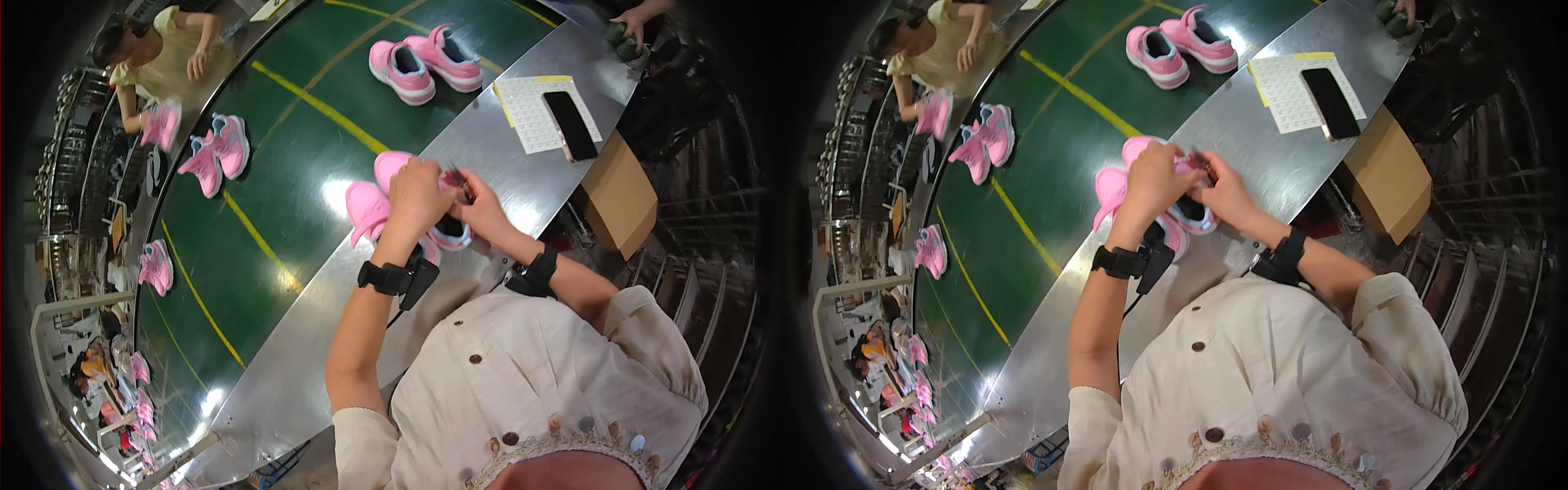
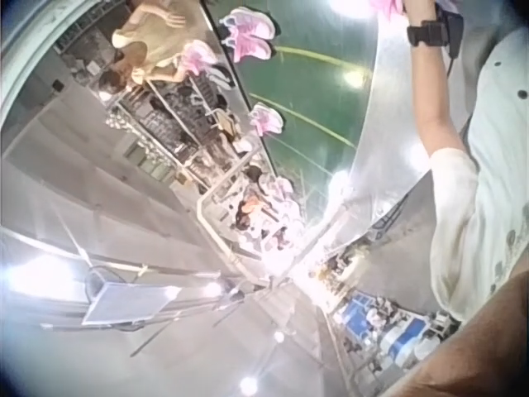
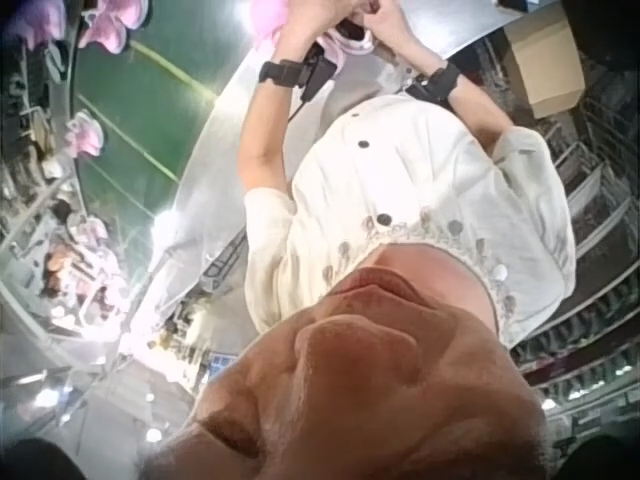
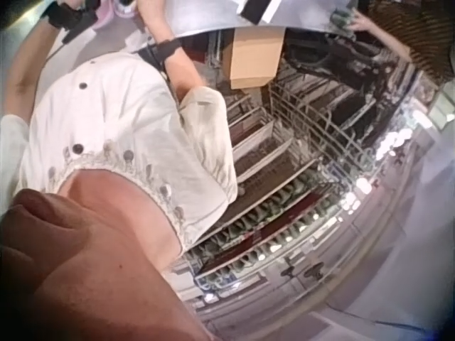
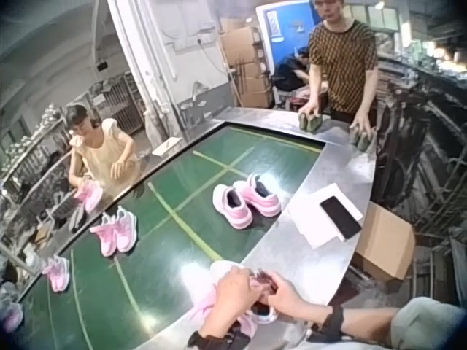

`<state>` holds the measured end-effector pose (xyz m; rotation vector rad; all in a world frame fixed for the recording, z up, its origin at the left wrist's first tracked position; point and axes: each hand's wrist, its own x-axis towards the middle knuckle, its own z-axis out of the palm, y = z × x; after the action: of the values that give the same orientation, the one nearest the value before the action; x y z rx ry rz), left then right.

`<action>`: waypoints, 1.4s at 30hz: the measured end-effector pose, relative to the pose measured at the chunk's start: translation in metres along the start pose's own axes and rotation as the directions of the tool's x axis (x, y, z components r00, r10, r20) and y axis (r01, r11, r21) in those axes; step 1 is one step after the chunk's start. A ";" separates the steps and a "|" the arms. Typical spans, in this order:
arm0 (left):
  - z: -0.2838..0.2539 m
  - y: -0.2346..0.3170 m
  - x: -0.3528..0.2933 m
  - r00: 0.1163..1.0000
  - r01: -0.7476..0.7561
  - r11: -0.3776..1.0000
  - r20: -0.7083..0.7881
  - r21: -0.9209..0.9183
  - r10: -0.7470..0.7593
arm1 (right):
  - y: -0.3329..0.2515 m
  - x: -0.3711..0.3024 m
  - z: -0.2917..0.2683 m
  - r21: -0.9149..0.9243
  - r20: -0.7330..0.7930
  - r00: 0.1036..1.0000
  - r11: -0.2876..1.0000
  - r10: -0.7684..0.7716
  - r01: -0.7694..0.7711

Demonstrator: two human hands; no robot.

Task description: Inspecting pairs of pink children's shoes and using a small tool to trim excess threads.

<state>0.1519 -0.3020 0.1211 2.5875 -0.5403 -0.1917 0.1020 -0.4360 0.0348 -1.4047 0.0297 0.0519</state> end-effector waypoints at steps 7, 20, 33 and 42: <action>0.010 -0.014 0.016 0.982 0.187 0.857 0.124 -0.481 -0.145 | -0.003 0.004 -0.002 -0.143 -0.087 0.996 0.990 -0.005 -0.007; 0.008 -0.002 -0.020 0.984 -0.104 0.924 -0.097 0.367 0.149 | 0.009 0.010 -0.004 -0.121 -0.063 0.998 0.993 -0.014 0.006; -0.017 -0.091 0.053 0.850 0.517 0.595 0.448 -0.615 -0.276 | 0.003 0.008 -0.013 -0.077 0.072 0.994 0.994 0.081 -0.076; -0.023 -0.080 0.000 0.993 0.046 0.623 -0.030 -0.781 -0.111 | 0.010 0.010 -0.014 -0.116 0.045 0.996 0.991 0.073 -0.067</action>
<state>0.1841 -0.2277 0.1021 1.7360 -0.2225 -0.2829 0.1118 -0.4476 0.0221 -1.5164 0.0362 0.1482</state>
